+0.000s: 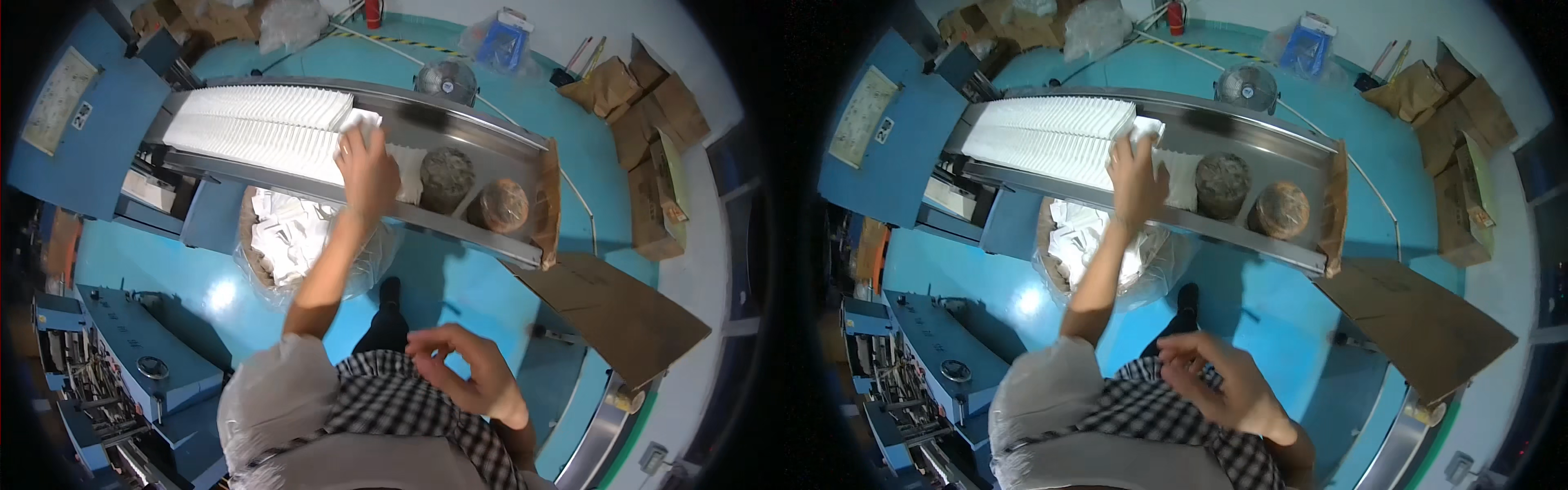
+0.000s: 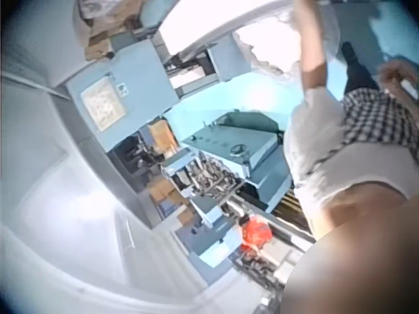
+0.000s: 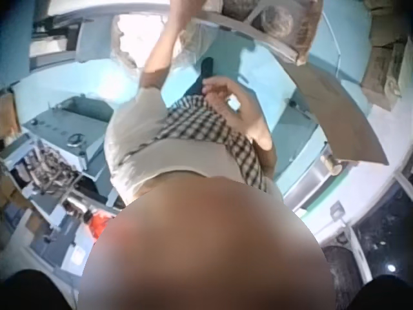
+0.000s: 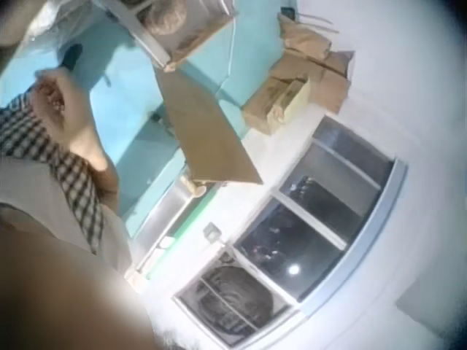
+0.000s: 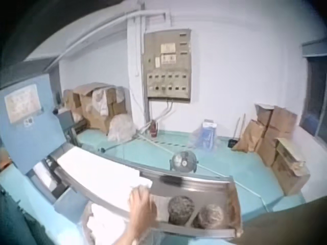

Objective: Stacking and organizing paper pads from a production machine onto a conveyor belt.

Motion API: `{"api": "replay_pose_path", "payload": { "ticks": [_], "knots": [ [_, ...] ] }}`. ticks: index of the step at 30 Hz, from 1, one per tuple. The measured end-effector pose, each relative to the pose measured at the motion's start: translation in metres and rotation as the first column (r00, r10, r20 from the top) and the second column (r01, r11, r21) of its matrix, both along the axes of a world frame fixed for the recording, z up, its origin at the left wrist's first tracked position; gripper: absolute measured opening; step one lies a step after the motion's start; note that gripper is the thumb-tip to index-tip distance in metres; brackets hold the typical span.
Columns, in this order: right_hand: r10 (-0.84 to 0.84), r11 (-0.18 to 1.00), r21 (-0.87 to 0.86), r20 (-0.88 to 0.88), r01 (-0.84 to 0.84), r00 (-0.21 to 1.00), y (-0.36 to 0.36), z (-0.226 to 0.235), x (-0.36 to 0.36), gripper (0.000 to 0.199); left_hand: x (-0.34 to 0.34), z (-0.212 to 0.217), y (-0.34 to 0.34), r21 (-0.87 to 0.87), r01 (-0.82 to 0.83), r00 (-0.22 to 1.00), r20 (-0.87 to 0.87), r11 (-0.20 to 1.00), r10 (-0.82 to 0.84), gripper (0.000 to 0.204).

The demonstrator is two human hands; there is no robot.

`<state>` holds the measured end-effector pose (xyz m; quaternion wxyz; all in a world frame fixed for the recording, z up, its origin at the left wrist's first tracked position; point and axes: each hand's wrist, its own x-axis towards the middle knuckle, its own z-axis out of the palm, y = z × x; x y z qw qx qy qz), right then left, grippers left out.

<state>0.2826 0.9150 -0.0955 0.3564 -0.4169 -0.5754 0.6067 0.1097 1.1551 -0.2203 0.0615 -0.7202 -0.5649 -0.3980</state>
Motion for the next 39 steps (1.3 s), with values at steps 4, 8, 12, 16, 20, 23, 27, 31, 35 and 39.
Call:
{"api": "replay_pose_path", "payload": {
  "ticks": [4, 8, 12, 16, 20, 23, 27, 31, 35, 39],
  "knots": [
    [-0.135, 0.96, 0.276, 0.327, 0.042, 0.935, 0.063, -0.024, -0.011, 0.037, -0.021, 0.007, 0.127, -0.426, -0.133, 0.878, -0.47, 0.895, -0.093, 0.08],
    [-0.491, 0.846, 0.51, 0.63, 0.157, 0.601, 0.118, -0.055, 0.02, 0.064, -0.004, -0.021, 0.173, -0.592, -0.261, 0.699, -0.66, 0.762, -0.273, 0.082],
    [-0.485, 0.867, 0.448, 0.86, 0.216, 0.161, 0.149, -0.087, 0.075, 0.095, -0.024, -0.027, 0.183, -0.523, -0.161, 0.643, -0.699, 0.837, -0.314, 0.052],
    [-0.591, 0.804, 0.479, 0.705, 0.351, 0.393, 0.18, -0.112, 0.102, 0.094, -0.077, -0.002, 0.178, -0.468, -0.164, 0.613, -0.738, 0.869, -0.282, 0.026],
    [-0.632, 0.775, 0.554, 0.677, 0.303, 0.377, 0.253, -0.116, 0.112, 0.08, -0.125, 0.009, 0.157, -0.591, 0.052, 0.862, -0.379, 0.805, -0.335, 0.025],
    [-0.48, 0.86, 0.468, 0.603, 0.204, 0.638, 0.31, -0.12, 0.095, 0.07, -0.134, -0.005, 0.141, -0.475, 0.126, 0.906, -0.303, 0.871, -0.296, 0.026],
    [-0.189, 0.968, 0.237, 0.451, 0.087, 0.873, 0.36, -0.129, 0.038, 0.058, -0.125, -0.02, 0.126, -0.434, 0.068, 0.941, -0.271, 0.898, -0.202, 0.031],
    [-0.009, 0.988, 0.146, 0.385, -0.052, 0.923, 0.348, -0.105, 0.016, 0.058, -0.099, -0.009, 0.076, -0.173, 0.003, 0.986, -0.165, 0.985, -0.031, 0.043],
    [0.027, 0.925, 0.299, 0.564, -0.234, 0.825, 0.288, -0.074, 0.035, 0.078, -0.051, 0.007, -0.01, -0.261, 0.193, 0.981, 0.079, 0.946, -0.178, 0.06],
    [0.055, 0.852, 0.28, 0.792, -0.442, 0.608, 0.245, -0.083, 0.046, 0.101, 0.011, 0.0, -0.044, -0.37, 0.345, 0.938, 0.173, 0.863, -0.301, 0.076]
  ]
}}
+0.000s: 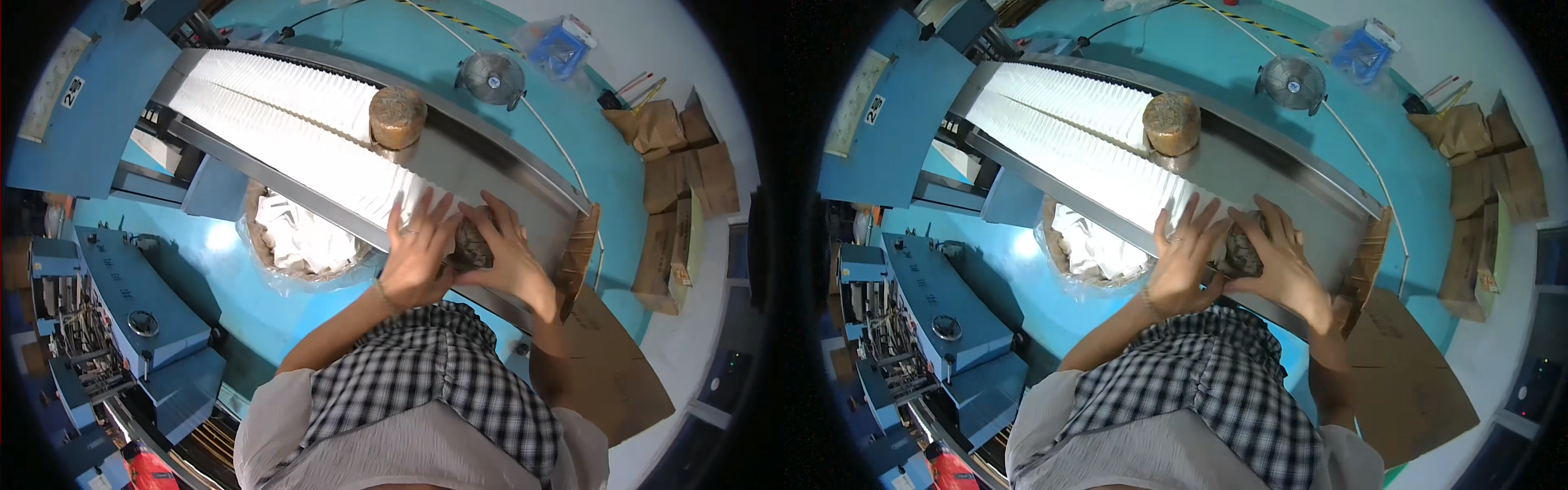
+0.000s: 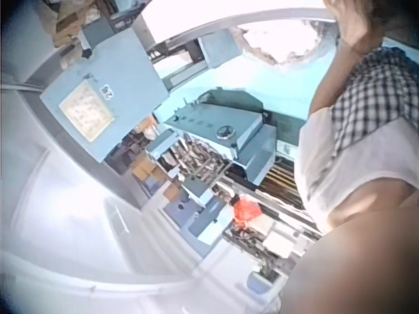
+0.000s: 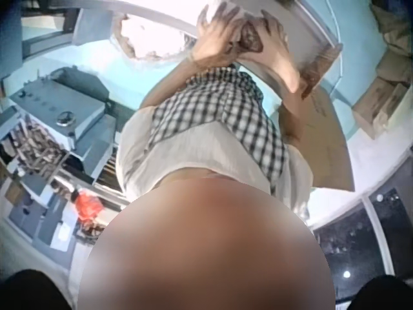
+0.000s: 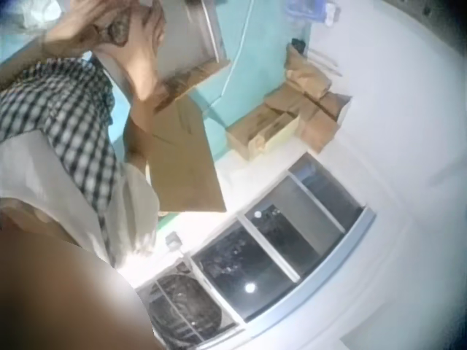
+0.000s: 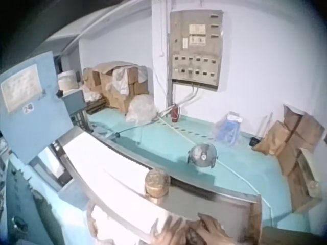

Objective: Stacking and organizing paper pads from a production machine onto a conveyor belt.

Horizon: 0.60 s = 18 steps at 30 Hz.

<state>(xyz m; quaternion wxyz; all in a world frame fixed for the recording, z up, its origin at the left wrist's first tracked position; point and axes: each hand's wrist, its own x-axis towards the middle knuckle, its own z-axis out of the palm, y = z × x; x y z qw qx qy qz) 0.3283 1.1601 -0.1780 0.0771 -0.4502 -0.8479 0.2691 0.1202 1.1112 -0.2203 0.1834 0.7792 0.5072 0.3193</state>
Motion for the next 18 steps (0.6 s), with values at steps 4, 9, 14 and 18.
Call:
{"api": "replay_pose_path", "payload": {
  "ticks": [4, 9, 14, 18],
  "knots": [
    [-0.047, 0.999, 0.006, -0.12, 0.048, 0.992, -0.008, -0.014, 0.007, 0.095, 0.026, -0.01, 0.002, -0.004, -0.216, 0.968, -0.128, 0.976, 0.214, 0.078],
    [-0.309, 0.848, 0.42, -0.102, 0.322, 0.946, -0.012, -0.033, 0.002, 0.065, 0.023, -0.009, -0.016, -0.024, -0.336, 0.939, -0.083, 0.942, 0.333, 0.078],
    [-0.242, 0.97, -0.131, -0.433, 0.205, 0.868, 0.007, -0.067, -0.005, 0.044, 0.033, -0.007, -0.022, 0.011, -0.341, 0.938, -0.071, 0.94, 0.341, 0.084],
    [-0.308, 0.933, -0.325, -0.493, 0.156, 0.814, 0.01, -0.075, -0.005, 0.04, 0.039, -0.008, -0.02, 0.069, -0.318, 0.945, -0.051, 0.946, 0.322, 0.085]
  ]
}}
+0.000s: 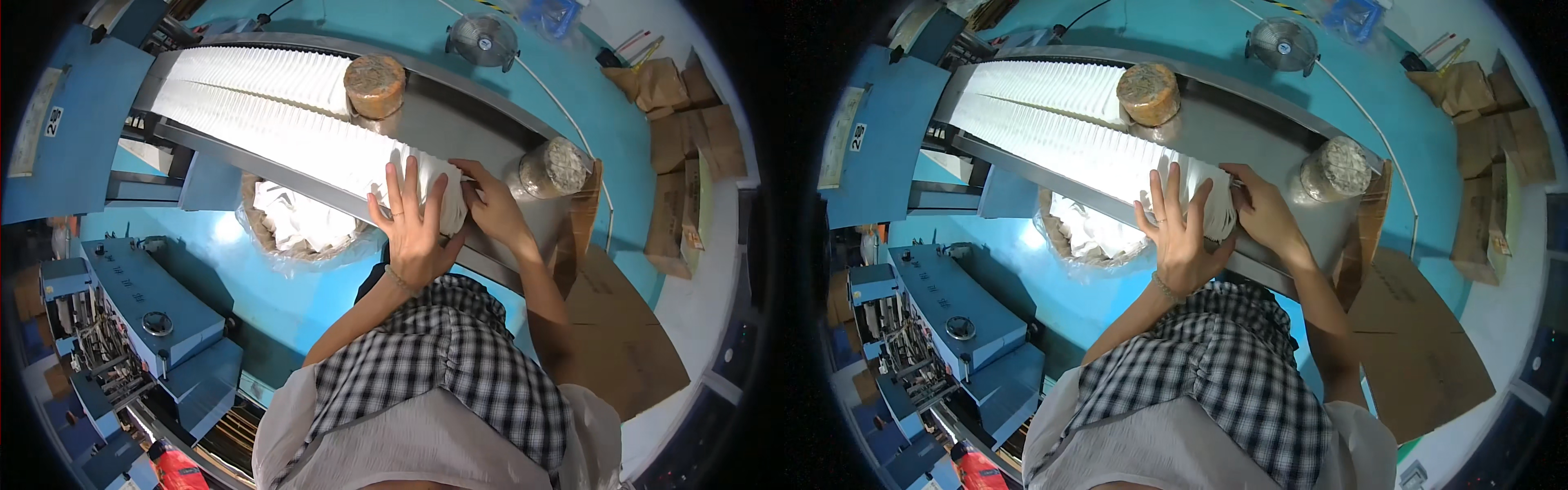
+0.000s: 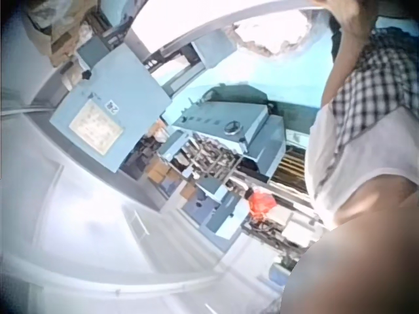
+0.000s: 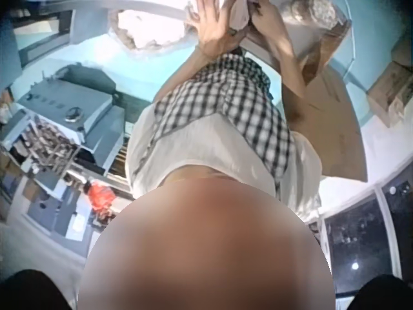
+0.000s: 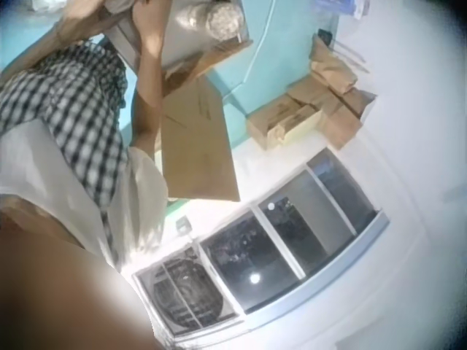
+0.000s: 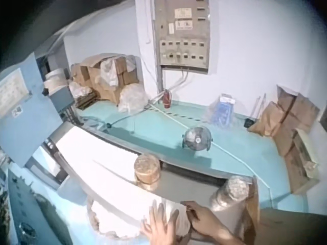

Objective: Stacking and organizing paper pads from a production machine onto a conveyor belt.

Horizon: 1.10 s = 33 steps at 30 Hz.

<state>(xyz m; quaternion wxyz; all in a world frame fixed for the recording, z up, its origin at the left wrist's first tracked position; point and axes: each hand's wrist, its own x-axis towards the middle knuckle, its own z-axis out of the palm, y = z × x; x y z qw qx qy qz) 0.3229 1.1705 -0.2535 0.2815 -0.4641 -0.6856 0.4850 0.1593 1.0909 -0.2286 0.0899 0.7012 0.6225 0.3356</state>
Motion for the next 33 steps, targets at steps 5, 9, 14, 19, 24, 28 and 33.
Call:
{"api": "replay_pose_path", "payload": {
  "ticks": [5, 9, 14, 19, 24, 28, 33],
  "knots": [
    [-0.415, 0.88, 0.351, 0.239, 0.32, 0.878, -0.035, 0.022, 0.0, 0.033, -0.018, -0.002, -0.004, -0.038, -0.029, 0.999, 0.013, 0.999, 0.03, 0.078],
    [-0.357, 0.912, -0.101, 0.287, 0.399, 0.889, -0.069, 0.031, -0.009, 0.047, -0.052, -0.013, -0.012, 0.063, -0.084, 0.996, 0.026, 0.994, 0.083, 0.077],
    [-0.247, 0.967, 0.09, 0.091, 0.239, 0.965, -0.083, 0.021, -0.038, 0.054, -0.161, -0.044, 0.039, 0.165, -0.602, 0.799, 0.139, 0.781, 0.586, 0.088],
    [-0.218, 0.974, 0.073, 0.057, 0.214, 0.974, -0.087, 0.024, -0.044, 0.06, -0.278, -0.054, 0.105, -0.001, -0.766, 0.635, 0.158, 0.643, 0.757, 0.1],
    [-0.186, 0.973, 0.157, 0.101, 0.169, 0.977, -0.089, 0.022, -0.045, 0.065, -0.312, -0.053, 0.13, 0.003, -0.838, 0.531, 0.235, 0.545, 0.814, 0.097],
    [-0.187, 0.968, 0.202, 0.185, 0.149, 0.965, -0.089, 0.018, -0.045, 0.065, -0.313, -0.054, 0.129, -0.024, -0.852, 0.512, 0.171, 0.523, 0.842, 0.097],
    [-0.188, 0.945, 0.305, 0.209, 0.119, 0.96, -0.088, 0.016, -0.045, 0.065, -0.317, -0.054, 0.128, 0.005, -0.867, 0.494, 0.148, 0.499, 0.857, 0.094]
  ]
}}
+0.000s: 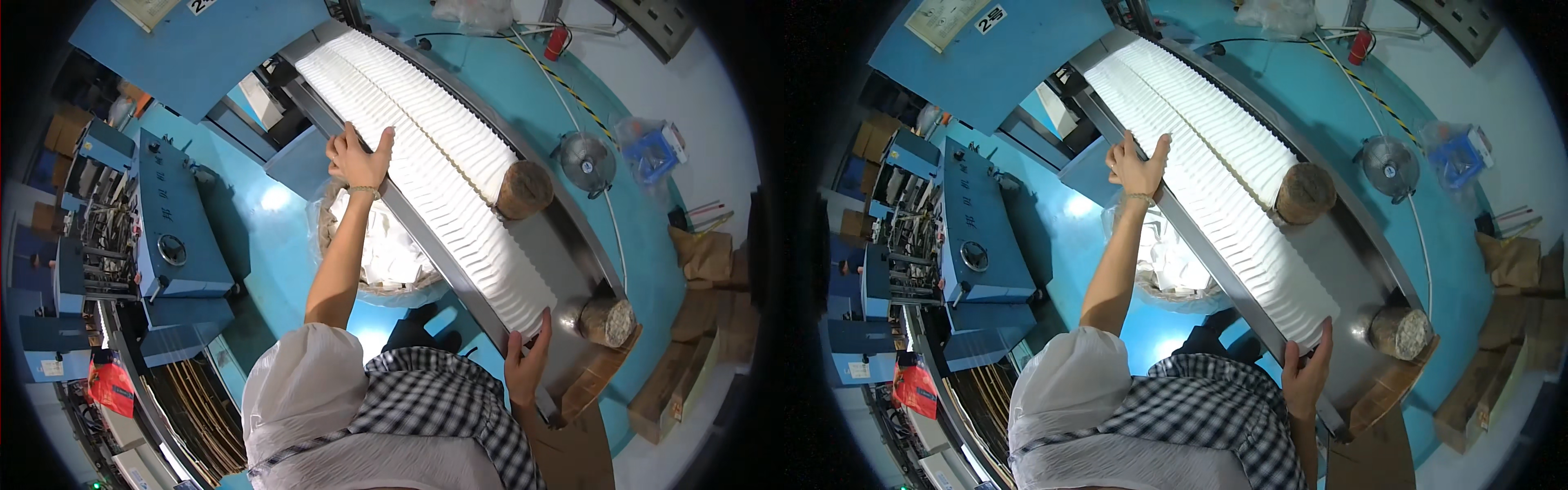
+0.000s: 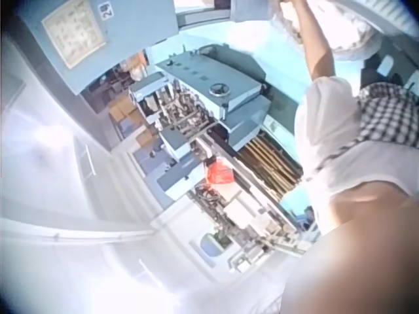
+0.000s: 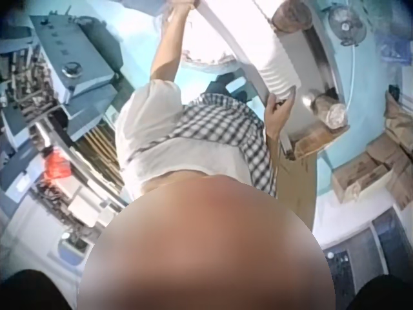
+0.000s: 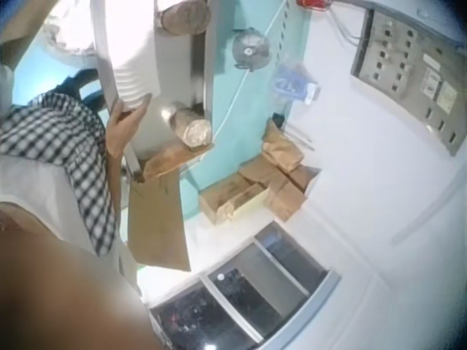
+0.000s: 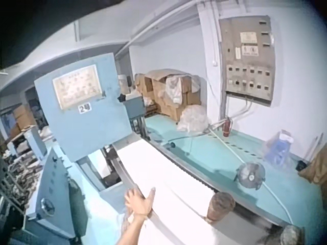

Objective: Stacking and organizing paper pads from a production machine onto a conveyor belt.

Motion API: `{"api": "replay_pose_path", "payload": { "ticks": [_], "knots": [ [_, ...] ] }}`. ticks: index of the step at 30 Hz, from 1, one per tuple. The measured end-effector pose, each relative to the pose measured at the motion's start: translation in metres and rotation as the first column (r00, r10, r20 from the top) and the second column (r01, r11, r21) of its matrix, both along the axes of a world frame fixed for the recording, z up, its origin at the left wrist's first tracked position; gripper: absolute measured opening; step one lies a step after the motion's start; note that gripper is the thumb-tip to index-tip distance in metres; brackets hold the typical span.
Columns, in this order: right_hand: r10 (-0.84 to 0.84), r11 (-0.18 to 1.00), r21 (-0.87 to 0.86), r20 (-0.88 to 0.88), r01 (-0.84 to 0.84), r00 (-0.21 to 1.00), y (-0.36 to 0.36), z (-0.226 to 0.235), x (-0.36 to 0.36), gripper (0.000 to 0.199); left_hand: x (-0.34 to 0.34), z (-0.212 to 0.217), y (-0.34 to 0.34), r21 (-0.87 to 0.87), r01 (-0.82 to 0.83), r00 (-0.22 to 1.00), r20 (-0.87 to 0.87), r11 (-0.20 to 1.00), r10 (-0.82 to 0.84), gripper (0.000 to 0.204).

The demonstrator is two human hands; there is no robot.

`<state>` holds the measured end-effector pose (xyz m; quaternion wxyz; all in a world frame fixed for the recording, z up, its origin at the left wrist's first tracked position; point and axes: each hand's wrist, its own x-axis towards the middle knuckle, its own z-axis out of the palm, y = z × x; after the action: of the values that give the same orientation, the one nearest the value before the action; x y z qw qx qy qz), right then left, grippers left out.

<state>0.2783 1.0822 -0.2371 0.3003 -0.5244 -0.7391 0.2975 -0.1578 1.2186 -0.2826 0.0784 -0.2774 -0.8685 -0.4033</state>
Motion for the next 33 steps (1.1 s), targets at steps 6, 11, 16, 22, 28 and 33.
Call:
{"api": "replay_pose_path", "payload": {
  "ticks": [6, 11, 16, 22, 28, 33],
  "knots": [
    [-0.016, 1.0, -0.017, 0.006, 0.016, 1.0, -0.003, 0.001, 0.001, 0.067, 0.004, -0.001, -0.001, 0.088, 0.004, 0.997, -0.073, 0.996, 0.003, 0.084],
    [-0.109, 0.992, 0.065, -0.048, 0.112, 0.993, -0.006, 0.01, -0.003, 0.086, 0.009, 0.013, -0.014, -0.009, 0.224, 0.96, -0.172, 0.975, -0.222, 0.068],
    [-0.229, 0.969, 0.124, 0.124, 0.214, 0.965, 0.019, 0.017, -0.024, 0.088, 0.016, 0.029, -0.011, -0.101, 0.473, 0.857, -0.175, 0.875, -0.484, 0.061],
    [-0.091, 0.988, -0.123, 0.039, 0.095, 0.995, 0.062, 0.05, -0.018, 0.076, 0.0, 0.073, 0.014, -0.481, 0.505, 0.838, 0.073, 0.717, -0.541, 0.076],
    [0.05, 0.843, -0.537, 0.153, 0.04, 0.987, 0.081, 0.071, 0.026, 0.083, 0.02, 0.118, 0.052, -0.878, 0.463, 0.704, 0.285, 0.116, -0.65, 0.075],
    [-0.139, 0.795, -0.527, 0.326, 0.301, 0.935, 0.034, 0.077, 0.07, 0.075, 0.043, 0.119, 0.019, -0.693, 0.7, 0.605, 0.446, 0.174, -0.659, 0.106]
  ]
}}
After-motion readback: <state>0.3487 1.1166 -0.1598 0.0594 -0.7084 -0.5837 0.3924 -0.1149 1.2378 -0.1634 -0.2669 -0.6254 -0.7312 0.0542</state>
